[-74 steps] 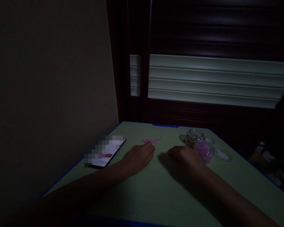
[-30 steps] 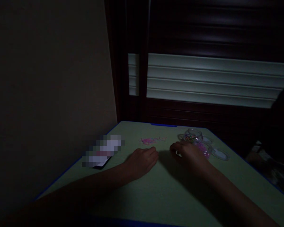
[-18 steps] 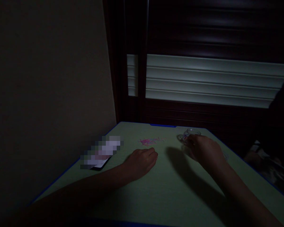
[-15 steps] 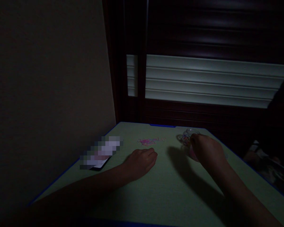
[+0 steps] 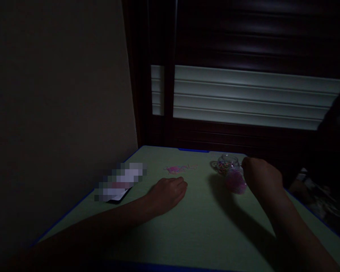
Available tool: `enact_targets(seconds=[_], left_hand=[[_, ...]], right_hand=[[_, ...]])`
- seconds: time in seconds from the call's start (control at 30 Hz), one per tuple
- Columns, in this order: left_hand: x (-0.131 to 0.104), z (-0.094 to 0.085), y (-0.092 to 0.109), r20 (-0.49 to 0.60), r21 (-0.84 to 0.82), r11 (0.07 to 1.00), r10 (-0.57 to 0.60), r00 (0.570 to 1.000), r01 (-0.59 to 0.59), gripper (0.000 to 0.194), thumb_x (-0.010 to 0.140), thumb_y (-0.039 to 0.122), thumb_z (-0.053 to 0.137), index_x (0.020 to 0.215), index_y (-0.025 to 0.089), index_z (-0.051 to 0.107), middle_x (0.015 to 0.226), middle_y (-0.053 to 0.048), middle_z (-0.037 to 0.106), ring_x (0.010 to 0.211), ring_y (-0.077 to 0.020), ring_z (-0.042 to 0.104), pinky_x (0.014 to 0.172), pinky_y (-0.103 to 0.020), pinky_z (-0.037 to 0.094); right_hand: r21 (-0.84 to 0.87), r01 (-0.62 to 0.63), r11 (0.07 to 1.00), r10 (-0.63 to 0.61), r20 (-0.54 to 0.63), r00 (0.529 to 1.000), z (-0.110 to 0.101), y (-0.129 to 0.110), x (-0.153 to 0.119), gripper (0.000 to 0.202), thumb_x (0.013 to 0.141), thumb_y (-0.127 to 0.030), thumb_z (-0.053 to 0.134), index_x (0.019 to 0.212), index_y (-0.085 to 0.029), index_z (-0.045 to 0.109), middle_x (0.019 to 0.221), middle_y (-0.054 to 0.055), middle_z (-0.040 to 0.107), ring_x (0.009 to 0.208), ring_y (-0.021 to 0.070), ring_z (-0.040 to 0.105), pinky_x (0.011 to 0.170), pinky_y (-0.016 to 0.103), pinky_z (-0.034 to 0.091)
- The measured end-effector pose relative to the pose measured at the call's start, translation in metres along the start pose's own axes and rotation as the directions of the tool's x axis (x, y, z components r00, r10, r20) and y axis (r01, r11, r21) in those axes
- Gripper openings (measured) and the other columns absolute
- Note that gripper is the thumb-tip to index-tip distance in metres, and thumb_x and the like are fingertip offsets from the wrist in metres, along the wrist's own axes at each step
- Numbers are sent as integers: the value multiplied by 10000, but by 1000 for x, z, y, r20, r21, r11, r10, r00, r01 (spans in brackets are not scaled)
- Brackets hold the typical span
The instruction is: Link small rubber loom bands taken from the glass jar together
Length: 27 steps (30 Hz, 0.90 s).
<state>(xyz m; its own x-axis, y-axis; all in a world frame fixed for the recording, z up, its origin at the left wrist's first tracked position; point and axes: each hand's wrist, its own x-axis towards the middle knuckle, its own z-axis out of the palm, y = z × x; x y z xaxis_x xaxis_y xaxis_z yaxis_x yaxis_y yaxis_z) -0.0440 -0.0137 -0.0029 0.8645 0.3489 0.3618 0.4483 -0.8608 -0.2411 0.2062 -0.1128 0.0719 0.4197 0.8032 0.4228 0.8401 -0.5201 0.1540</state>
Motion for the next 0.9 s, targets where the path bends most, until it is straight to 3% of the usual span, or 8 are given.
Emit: enact_targets(seconds=[0.17, 0.33, 0.47, 0.57, 0.77, 0.9], left_hand=[[0, 0, 0, -5, -19, 1000, -5, 1000, 5, 215, 892, 217, 309, 864, 172, 517, 814, -23, 553, 700, -118, 533, 620, -233, 413], [0, -1, 0, 10, -13, 1000, -11, 1000, 11, 219, 893, 217, 303, 857, 173, 514, 809, -20, 557, 699, -123, 534, 604, -237, 404], [-1, -1, -1, 9, -3, 1000, -19, 1000, 19, 212, 892, 222, 306, 845, 177, 508, 818, -15, 554, 696, -126, 536, 610, -247, 406], [-1, 0, -3, 7, 7, 1000, -25, 1000, 24, 207, 892, 220, 308, 854, 180, 508, 822, -15, 551, 700, -130, 541, 612, -252, 409], [-2, 2, -13, 10, 46, 997, -59, 998, 59, 220, 893, 215, 307, 842, 175, 518, 824, -25, 550, 706, -135, 548, 614, -251, 419], [-1, 2, -22, 53, 87, 990, -118, 992, 113, 223, 888, 204, 306, 855, 170, 524, 842, -37, 566, 722, -149, 565, 610, -260, 426]], right_hand=[[-6, 12, 1000, -12, 11, 1000, 0, -2, 0, 245, 781, -167, 387, 799, -175, 631, 788, 129, 636, 699, 235, 607, 496, 268, 349], [3, 117, 993, -116, -97, 989, 3, -11, -3, 210, 782, -177, 397, 775, -174, 607, 757, 103, 622, 669, 225, 588, 491, 275, 320], [64, 342, 938, -328, -164, 930, 4, -27, -7, 143, 761, -179, 456, 794, -176, 595, 805, 77, 617, 712, 195, 571, 546, 265, 328], [215, 461, 861, -442, -133, 887, 5, -41, -12, 207, 823, -200, 395, 797, -188, 600, 818, 60, 619, 729, 154, 565, 575, 239, 332], [414, 584, 698, -607, -90, 789, 19, -68, -25, 244, 838, -192, 373, 812, -188, 615, 815, 48, 622, 732, 119, 565, 615, 209, 338], [457, 595, 661, -636, -79, 767, 30, -76, -29, 273, 851, -246, 357, 810, -186, 620, 812, 51, 624, 715, 121, 564, 612, 213, 340]])
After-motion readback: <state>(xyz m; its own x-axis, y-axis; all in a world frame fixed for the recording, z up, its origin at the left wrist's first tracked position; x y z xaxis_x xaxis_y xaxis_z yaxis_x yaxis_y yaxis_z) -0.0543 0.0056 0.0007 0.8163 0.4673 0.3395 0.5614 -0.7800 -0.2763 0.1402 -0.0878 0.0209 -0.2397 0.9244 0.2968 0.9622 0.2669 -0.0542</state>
